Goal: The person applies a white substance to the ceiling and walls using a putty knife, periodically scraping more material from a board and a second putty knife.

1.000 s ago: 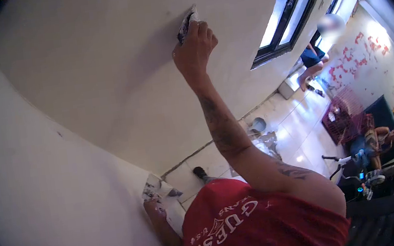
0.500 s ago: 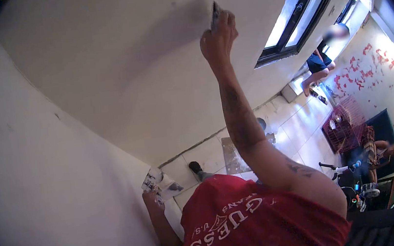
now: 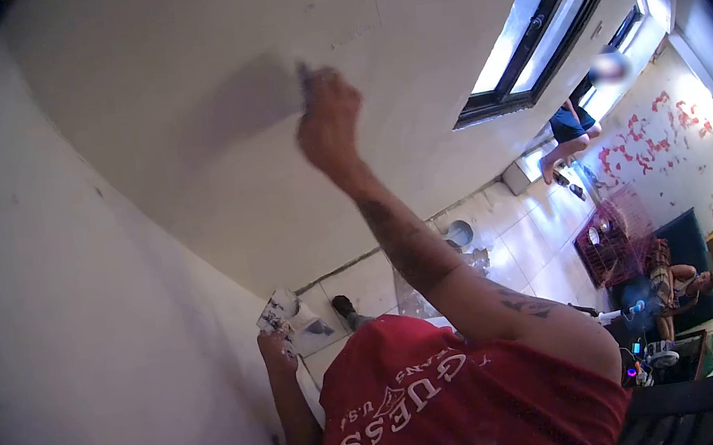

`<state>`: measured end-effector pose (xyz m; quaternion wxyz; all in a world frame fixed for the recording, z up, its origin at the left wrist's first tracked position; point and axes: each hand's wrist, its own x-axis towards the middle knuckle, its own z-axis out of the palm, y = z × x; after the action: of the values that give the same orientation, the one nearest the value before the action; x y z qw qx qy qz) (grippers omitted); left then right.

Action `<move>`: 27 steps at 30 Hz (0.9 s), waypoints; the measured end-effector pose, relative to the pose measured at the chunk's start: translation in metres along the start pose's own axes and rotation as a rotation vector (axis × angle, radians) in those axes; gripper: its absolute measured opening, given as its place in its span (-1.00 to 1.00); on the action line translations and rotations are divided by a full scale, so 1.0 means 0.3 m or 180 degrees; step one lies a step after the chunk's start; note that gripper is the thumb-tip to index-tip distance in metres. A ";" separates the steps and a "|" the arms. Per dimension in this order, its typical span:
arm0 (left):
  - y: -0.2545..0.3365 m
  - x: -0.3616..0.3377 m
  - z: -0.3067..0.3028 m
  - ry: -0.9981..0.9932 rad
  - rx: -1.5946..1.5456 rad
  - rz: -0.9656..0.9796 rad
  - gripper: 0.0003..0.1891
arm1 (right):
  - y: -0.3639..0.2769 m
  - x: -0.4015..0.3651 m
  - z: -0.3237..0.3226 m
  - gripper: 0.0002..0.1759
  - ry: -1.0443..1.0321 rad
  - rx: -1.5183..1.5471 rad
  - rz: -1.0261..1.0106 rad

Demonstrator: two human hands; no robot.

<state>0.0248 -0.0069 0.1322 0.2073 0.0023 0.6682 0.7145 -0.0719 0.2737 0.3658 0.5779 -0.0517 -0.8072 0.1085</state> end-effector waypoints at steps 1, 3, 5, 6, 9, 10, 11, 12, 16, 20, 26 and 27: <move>-0.015 0.011 -0.007 0.0011 -0.0190 -0.0128 -0.78 | 0.058 0.020 -0.026 -0.53 0.0231 -0.0204 0.0169; -0.043 0.017 -0.019 0.0026 0.0757 0.0814 -0.77 | 0.219 0.069 -0.026 -0.49 0.0762 -0.0469 0.0554; -0.072 -0.006 -0.065 -0.0019 0.3075 0.2926 -0.76 | 0.295 0.107 -0.006 -0.49 0.0735 -0.0742 0.0507; -0.091 -0.009 -0.061 0.0004 0.1980 0.2024 -0.76 | 0.289 0.126 0.009 -0.50 0.0734 -0.0855 0.0567; -0.123 -0.011 -0.054 0.0030 0.0319 0.0266 -0.73 | 0.221 0.099 0.086 -0.50 0.0588 -0.1018 0.0561; -0.130 -0.005 -0.065 0.0012 0.0818 0.0340 -0.72 | 0.180 0.068 0.123 -0.50 0.0599 -0.1006 0.0501; -0.124 -0.009 -0.069 -0.0008 0.1320 0.0408 -0.71 | 0.135 0.044 0.144 -0.49 0.0604 -0.0995 0.0445; -0.118 -0.013 -0.067 0.0009 0.1412 0.0842 -0.78 | 0.086 0.020 0.152 -0.49 0.0480 -0.0876 0.0357; -0.053 0.019 -0.023 0.0080 0.0417 0.0678 -0.92 | -0.053 -0.063 0.099 -0.52 -0.0171 -0.0143 0.0043; 0.015 0.003 0.036 0.0178 -0.1456 -0.0211 -0.93 | 0.031 -0.132 0.012 -0.50 -0.0080 -0.0146 -0.0049; -0.003 -0.046 0.020 0.0018 -0.1209 -0.0154 -0.78 | 0.286 0.088 -0.040 -0.53 0.0715 -0.0443 0.0312; -0.037 -0.038 0.000 -0.0078 -0.0378 0.0279 -0.77 | 0.287 0.123 -0.028 -0.53 0.0746 -0.0548 0.0268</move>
<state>0.0384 -0.0102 0.1248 0.1837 0.0280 0.6213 0.7612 -0.0795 0.3661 0.3824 0.6566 -0.1472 -0.7376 0.0563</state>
